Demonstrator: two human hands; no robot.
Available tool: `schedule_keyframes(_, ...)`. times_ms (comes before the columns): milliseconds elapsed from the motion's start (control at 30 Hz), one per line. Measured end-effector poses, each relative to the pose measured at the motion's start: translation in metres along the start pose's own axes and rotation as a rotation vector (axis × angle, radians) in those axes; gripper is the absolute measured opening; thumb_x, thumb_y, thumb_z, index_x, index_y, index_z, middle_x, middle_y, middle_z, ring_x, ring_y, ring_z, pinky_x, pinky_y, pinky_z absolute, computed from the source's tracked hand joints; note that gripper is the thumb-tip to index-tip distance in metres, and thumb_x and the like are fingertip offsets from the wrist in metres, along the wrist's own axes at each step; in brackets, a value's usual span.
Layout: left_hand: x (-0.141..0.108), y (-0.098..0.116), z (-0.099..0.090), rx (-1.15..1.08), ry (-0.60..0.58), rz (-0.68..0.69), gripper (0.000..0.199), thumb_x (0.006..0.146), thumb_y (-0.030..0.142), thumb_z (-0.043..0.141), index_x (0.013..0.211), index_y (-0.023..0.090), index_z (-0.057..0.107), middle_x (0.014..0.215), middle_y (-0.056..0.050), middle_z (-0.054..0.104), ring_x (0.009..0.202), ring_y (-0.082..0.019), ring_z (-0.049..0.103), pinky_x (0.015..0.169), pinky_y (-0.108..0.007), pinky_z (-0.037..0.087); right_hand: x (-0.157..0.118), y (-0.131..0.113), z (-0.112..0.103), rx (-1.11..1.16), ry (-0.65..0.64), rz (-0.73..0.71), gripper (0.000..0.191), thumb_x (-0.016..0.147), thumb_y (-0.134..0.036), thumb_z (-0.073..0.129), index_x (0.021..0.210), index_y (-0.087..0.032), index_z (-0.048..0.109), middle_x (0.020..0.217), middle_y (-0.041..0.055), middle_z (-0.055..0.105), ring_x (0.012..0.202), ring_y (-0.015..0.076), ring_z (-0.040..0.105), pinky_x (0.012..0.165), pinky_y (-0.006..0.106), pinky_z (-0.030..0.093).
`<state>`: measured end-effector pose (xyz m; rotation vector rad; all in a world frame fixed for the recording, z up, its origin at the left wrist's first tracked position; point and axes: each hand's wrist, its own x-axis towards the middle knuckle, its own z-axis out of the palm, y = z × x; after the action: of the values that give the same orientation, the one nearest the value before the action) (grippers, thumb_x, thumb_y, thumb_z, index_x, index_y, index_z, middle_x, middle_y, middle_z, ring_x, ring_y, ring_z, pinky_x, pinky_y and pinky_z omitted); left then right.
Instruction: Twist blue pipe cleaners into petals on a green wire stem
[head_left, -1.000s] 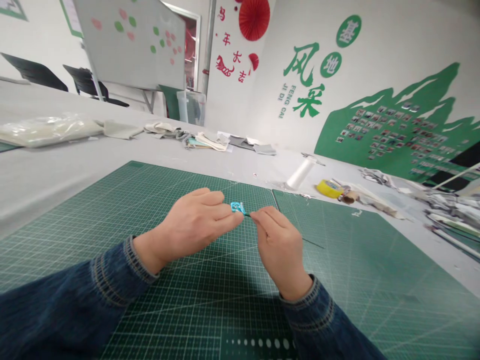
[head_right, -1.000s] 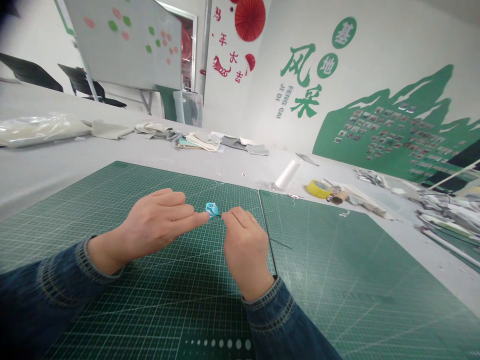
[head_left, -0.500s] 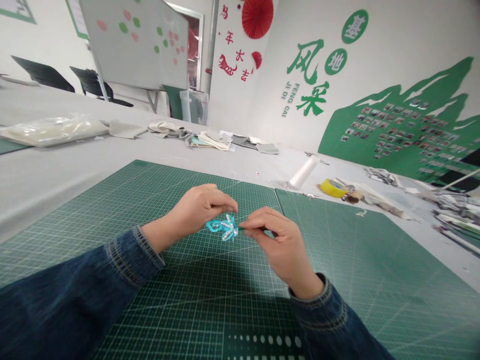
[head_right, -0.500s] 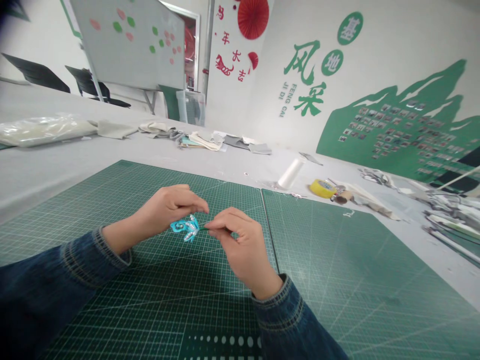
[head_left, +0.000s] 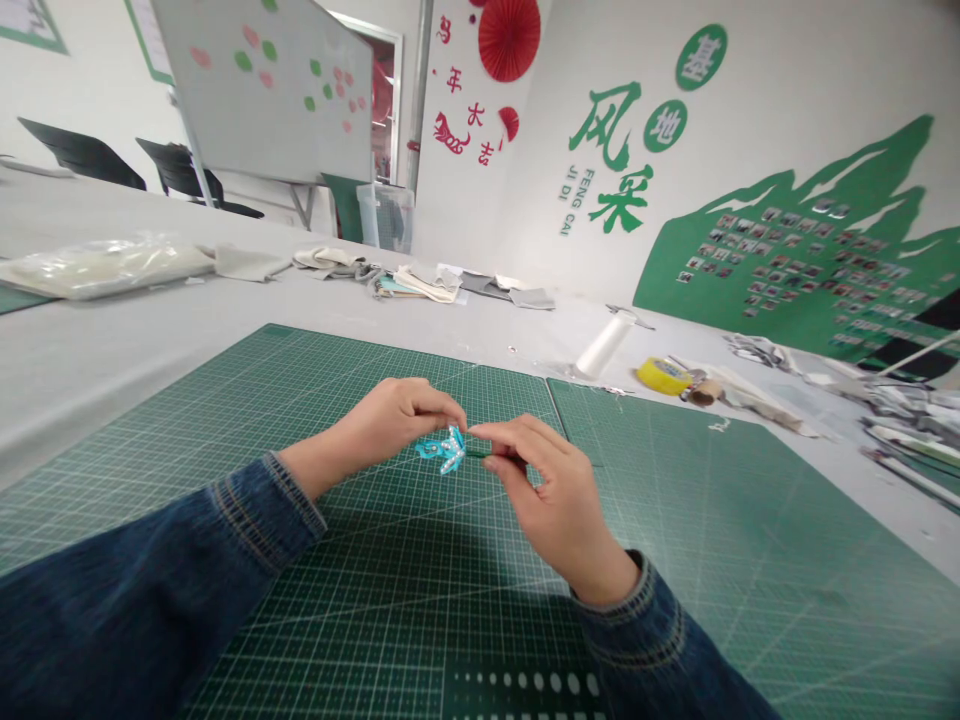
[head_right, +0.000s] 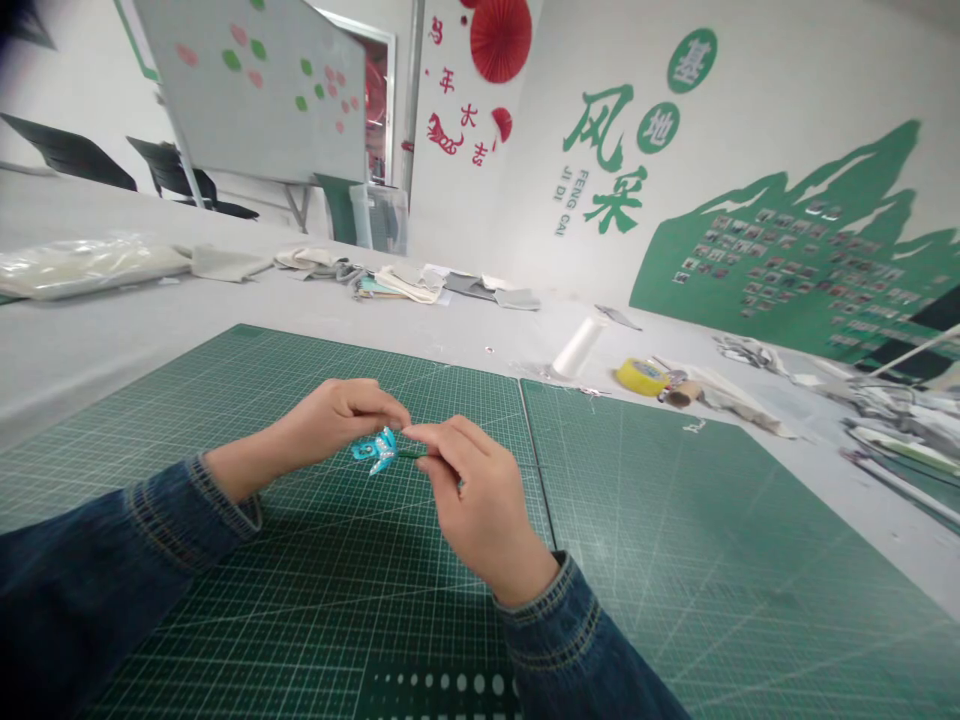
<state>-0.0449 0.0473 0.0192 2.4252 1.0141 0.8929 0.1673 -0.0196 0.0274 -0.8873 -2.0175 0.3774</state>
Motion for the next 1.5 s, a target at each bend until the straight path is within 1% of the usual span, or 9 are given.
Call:
schedule_keyframes(200,0.000,-0.002,-0.005,-0.053,0.046,-0.011,0.018,0.090,0.026,0.057,0.088,0.026,0.075,0.086,0.001,0.074,0.081,-0.013,0.063,0.074,-0.025,0.047,-0.001,0.006,-0.001,-0.095,-0.014,-0.075,0.030,0.094,-0.009,0.048,0.104,-0.025,0.072,0.090,0.0043,0.065,0.084,0.0164,0.061,0.073,0.033,0.052)
schedule_keyframes(333,-0.001,-0.012,-0.014,-0.071,0.057,-0.110,0.018,0.084,0.036,0.065,0.091,0.023,0.075,0.064,0.002,0.064,0.058,-0.011,0.053,0.055,-0.023,0.040,0.000,0.009,-0.005,-0.156,-0.042,-0.097,0.032,0.093,-0.008,0.047,0.103,-0.024,0.073,0.091,0.0053,0.065,0.086,0.0175,0.060,0.075,0.035,0.052)
schedule_keyframes(533,-0.002,-0.036,-0.030,-0.037,-0.012,-0.113,0.028,0.080,0.046,0.069,0.071,0.019,0.071,0.069,0.000,0.066,0.063,-0.012,0.055,0.058,-0.024,0.040,0.003,0.010,-0.014,-0.037,-0.123,-0.033,0.027,0.093,-0.011,0.050,0.098,-0.027,0.072,0.089,0.0022,0.064,0.081,0.0153,0.061,0.072,0.031,0.052)
schedule_keyframes(767,-0.003,-0.044,-0.042,0.340,0.029,0.006,0.023,0.079,0.043,0.072,0.070,0.022,0.070,0.069,0.000,0.063,0.075,-0.016,0.054,0.069,-0.027,0.037,-0.002,0.022,-0.020,-0.509,0.020,-0.156,0.035,0.093,-0.007,0.043,0.107,-0.021,0.072,0.091,0.0075,0.065,0.085,0.0205,0.058,0.076,0.037,0.050)
schedule_keyframes(1000,-0.003,-0.044,-0.039,0.419,-0.102,-0.062,0.014,0.077,0.039,0.071,0.080,0.026,0.071,0.073,0.001,0.063,0.072,-0.016,0.055,0.066,-0.027,0.035,-0.002,0.020,-0.021,-0.593,0.112,-0.189,0.037,0.093,-0.007,0.042,0.109,-0.022,0.071,0.093,0.0079,0.066,0.085,0.0212,0.058,0.077,0.038,0.050)
schedule_keyframes(1100,-0.004,-0.044,-0.038,0.562,-0.117,0.015,0.009,0.077,0.031,0.069,0.084,0.026,0.070,0.078,0.000,0.065,0.080,-0.018,0.056,0.073,-0.030,0.036,0.000,0.018,-0.021,-0.449,0.165,-0.110,0.032,0.093,-0.007,0.045,0.103,-0.021,0.072,0.092,0.0067,0.065,0.085,0.0198,0.059,0.077,0.036,0.049)
schedule_keyframes(1267,-0.005,-0.042,-0.033,0.687,-0.050,0.057,0.024,0.079,0.018,0.061,0.101,0.025,0.066,0.093,-0.003,0.064,0.093,-0.022,0.055,0.083,-0.034,0.037,0.002,0.020,-0.022,-0.145,0.233,0.162,0.021,0.086,-0.008,0.060,0.090,-0.024,0.073,0.085,0.0007,0.065,0.075,0.0158,0.058,0.065,0.031,0.046)
schedule_keyframes(1400,-0.004,-0.040,-0.029,0.562,0.003,-0.008,0.033,0.080,0.016,0.057,0.111,0.024,0.062,0.100,-0.004,0.063,0.101,-0.023,0.054,0.091,-0.038,0.038,0.002,0.022,-0.022,-0.155,0.237,0.218,0.021,0.084,-0.008,0.061,0.089,-0.024,0.074,0.085,0.0004,0.065,0.074,0.0153,0.057,0.064,0.031,0.043)
schedule_keyframes(1500,-0.002,-0.038,-0.026,0.385,0.052,-0.089,0.049,0.074,0.006,0.050,0.118,0.024,0.058,0.109,-0.003,0.064,0.109,-0.023,0.053,0.096,-0.041,0.038,0.002,0.021,-0.021,-0.156,0.217,0.232,0.022,0.083,-0.008,0.060,0.088,-0.024,0.074,0.083,0.0004,0.064,0.074,0.0151,0.057,0.064,0.030,0.042)
